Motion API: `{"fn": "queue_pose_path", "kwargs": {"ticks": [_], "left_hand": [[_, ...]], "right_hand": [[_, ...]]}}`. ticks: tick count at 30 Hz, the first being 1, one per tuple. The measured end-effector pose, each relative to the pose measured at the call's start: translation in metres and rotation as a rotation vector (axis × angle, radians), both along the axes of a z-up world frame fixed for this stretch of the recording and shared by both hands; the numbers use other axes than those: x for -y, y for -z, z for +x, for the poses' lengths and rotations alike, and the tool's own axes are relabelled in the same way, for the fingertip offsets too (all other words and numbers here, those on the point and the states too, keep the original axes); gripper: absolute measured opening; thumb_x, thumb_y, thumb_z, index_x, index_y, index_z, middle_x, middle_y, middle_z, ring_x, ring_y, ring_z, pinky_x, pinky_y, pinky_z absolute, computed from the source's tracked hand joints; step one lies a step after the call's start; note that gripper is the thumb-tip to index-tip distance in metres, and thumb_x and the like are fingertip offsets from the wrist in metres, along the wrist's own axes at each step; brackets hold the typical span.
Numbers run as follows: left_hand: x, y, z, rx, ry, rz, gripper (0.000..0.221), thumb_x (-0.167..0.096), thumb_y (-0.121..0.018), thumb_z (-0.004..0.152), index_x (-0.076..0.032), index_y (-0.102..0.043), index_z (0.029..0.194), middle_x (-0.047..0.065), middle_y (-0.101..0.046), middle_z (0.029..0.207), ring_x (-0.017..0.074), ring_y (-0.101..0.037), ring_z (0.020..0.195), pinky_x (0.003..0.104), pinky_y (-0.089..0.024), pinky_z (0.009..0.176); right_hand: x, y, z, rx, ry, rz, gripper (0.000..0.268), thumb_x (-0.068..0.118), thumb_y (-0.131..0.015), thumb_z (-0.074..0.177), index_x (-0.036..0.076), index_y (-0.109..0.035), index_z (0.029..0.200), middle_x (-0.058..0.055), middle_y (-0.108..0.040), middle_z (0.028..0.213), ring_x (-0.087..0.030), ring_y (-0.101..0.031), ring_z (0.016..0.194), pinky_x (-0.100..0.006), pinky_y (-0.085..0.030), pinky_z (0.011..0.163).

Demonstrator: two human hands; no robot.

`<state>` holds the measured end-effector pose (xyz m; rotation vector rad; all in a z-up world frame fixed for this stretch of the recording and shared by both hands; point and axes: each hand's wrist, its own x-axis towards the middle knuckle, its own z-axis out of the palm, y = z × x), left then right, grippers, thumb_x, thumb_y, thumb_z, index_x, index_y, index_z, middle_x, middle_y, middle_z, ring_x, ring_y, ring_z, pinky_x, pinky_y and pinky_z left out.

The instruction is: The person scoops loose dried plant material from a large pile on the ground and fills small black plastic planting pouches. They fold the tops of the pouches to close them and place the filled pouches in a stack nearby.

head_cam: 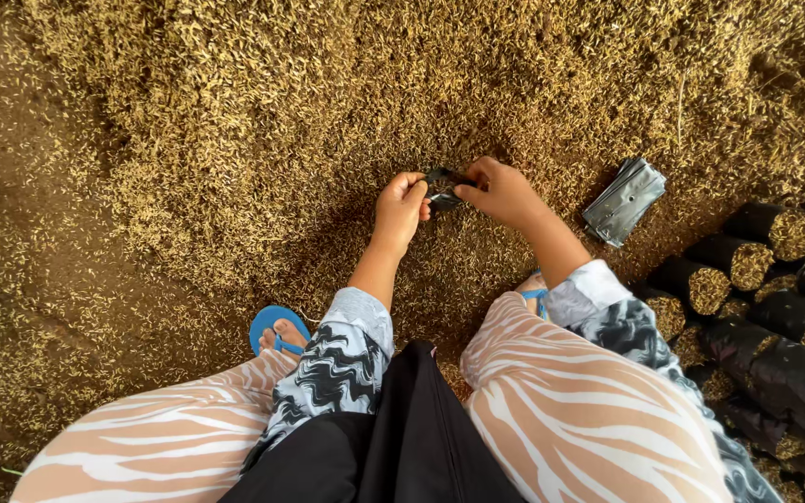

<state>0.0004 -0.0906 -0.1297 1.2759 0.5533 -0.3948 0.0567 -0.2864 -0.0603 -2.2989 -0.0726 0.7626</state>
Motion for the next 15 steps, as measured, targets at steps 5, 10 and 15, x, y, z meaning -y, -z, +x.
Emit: {"fn": "queue_pose_path", "kwargs": {"ticks": [5, 10, 15], "left_hand": [[-0.012, -0.023, -0.002, 0.168, 0.237, 0.515, 0.039, -0.015, -0.069, 0.091, -0.011, -0.061, 0.129, 0.004, -0.067, 0.076, 0.0160, -0.065, 0.062, 0.033, -0.055, 0.059], [-0.014, -0.035, -0.001, 0.206, 0.327, 0.678, 0.048, -0.015, -0.072, 0.087, -0.011, -0.059, 0.133, 0.008, -0.068, 0.074, 0.0221, -0.067, 0.065, 0.039, -0.055, 0.063], [-0.009, -0.032, 0.000, 0.105, 0.341, 0.686, 0.042, -0.017, -0.070, 0.092, -0.012, -0.060, 0.132, 0.008, -0.070, 0.075, 0.0233, -0.067, 0.065, 0.039, -0.053, 0.063]], "right_hand": [[-0.016, 0.002, -0.014, 0.215, 0.037, 0.016, 0.024, 0.019, -0.074, 0.089, 0.002, -0.066, 0.104, -0.012, -0.069, 0.084, -0.024, -0.066, 0.071, -0.039, -0.052, 0.066], [-0.010, -0.008, -0.013, 0.228, 0.133, 0.024, 0.024, 0.026, -0.075, 0.097, 0.006, -0.067, 0.108, -0.012, -0.069, 0.104, -0.025, -0.067, 0.086, -0.041, -0.056, 0.077], [0.013, 0.006, -0.017, 0.885, 0.006, -0.291, 0.047, 0.023, -0.077, 0.090, 0.008, -0.061, 0.131, -0.024, -0.051, 0.139, -0.045, -0.044, 0.126, -0.058, -0.038, 0.106]]}}
